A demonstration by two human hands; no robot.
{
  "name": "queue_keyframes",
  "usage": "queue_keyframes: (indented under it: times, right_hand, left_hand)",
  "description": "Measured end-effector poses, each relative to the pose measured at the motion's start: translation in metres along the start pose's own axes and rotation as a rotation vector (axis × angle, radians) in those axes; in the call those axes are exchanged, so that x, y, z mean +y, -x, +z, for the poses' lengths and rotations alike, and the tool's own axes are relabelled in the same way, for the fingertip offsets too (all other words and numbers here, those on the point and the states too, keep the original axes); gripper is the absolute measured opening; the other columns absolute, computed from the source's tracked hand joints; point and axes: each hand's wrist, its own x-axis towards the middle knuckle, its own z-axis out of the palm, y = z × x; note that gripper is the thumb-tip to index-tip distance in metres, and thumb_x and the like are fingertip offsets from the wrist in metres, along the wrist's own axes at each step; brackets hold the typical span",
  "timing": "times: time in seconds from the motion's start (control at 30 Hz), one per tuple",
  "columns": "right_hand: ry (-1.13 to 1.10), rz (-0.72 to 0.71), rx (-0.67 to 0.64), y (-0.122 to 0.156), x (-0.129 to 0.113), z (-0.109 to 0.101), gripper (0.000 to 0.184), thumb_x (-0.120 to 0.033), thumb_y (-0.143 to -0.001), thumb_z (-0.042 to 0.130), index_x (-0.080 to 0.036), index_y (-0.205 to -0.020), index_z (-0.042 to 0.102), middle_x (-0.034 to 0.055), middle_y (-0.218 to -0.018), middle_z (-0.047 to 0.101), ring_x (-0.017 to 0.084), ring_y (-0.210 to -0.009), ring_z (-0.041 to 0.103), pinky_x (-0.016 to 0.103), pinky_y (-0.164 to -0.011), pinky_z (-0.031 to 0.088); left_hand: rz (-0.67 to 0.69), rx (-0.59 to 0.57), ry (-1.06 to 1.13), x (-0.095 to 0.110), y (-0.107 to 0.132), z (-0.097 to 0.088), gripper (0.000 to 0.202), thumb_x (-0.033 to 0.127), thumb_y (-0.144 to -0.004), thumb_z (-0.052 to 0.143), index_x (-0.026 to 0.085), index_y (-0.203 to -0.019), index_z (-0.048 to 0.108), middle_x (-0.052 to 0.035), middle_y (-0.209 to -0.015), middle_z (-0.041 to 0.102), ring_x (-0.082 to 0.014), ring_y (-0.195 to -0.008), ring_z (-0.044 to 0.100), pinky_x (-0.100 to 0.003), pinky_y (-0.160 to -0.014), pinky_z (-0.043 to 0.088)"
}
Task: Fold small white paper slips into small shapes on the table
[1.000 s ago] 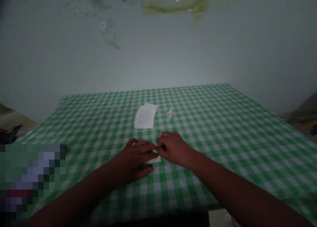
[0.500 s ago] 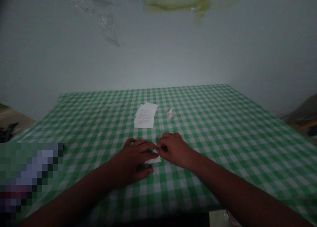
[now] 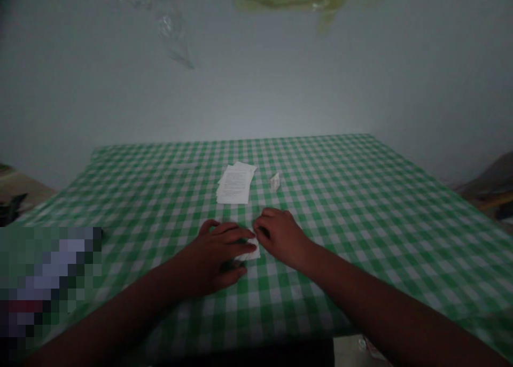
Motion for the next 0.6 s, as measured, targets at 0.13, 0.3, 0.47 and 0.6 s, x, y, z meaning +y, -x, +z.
queue_keyframes:
  times: [0.13, 0.3, 0.47, 0.6]
  right_hand:
    - [0.005, -0.020, -0.008, 0.001, 0.000, -0.001, 0.013, -0.018, -0.091, 0.056, -0.018, -0.080, 0.064, 0.0013, -0.076, 0.056, 0.015, -0.077, 0.054, 0.029, -0.070, 0.039]
    - [0.015, -0.024, -0.040, 0.002, -0.005, -0.005, 0.013, -0.019, -0.090, 0.057, -0.017, -0.080, 0.065, 0.0023, -0.079, 0.056, 0.016, -0.078, 0.053, 0.029, -0.070, 0.039]
    - [0.006, -0.005, -0.113, 0.004, -0.009, -0.012, 0.008, -0.018, -0.087, 0.060, -0.018, -0.084, 0.068, 0.0033, -0.085, 0.057, 0.016, -0.080, 0.054, 0.029, -0.071, 0.039]
    - [-0.080, -0.008, -0.188, 0.004, -0.008, -0.020, 0.008, -0.016, -0.082, 0.062, -0.020, -0.082, 0.069, 0.0014, -0.083, 0.057, 0.015, -0.078, 0.056, 0.030, -0.073, 0.040]
  left_hand:
    - [-0.012, -0.002, 0.004, 0.001, 0.000, 0.000, 0.034, 0.037, -0.086, 0.063, 0.035, -0.120, 0.059, 0.0038, -0.135, 0.057, -0.0251, -0.125, 0.046, -0.049, -0.101, 0.019]
    - [-0.009, -0.005, 0.014, 0.001, 0.000, -0.002, 0.035, 0.036, -0.086, 0.063, 0.035, -0.120, 0.059, 0.0032, -0.134, 0.058, -0.0253, -0.123, 0.046, -0.049, -0.101, 0.020]
    - [-0.001, 0.005, 0.009, 0.001, 0.000, -0.002, 0.035, 0.031, -0.086, 0.061, 0.035, -0.121, 0.059, 0.0037, -0.132, 0.058, -0.0244, -0.122, 0.047, -0.048, -0.101, 0.021]
    - [0.012, -0.007, -0.027, 0.000, -0.001, -0.003, 0.045, 0.016, -0.082, 0.056, 0.035, -0.123, 0.057, 0.0041, -0.131, 0.058, -0.0236, -0.120, 0.048, -0.049, -0.101, 0.021]
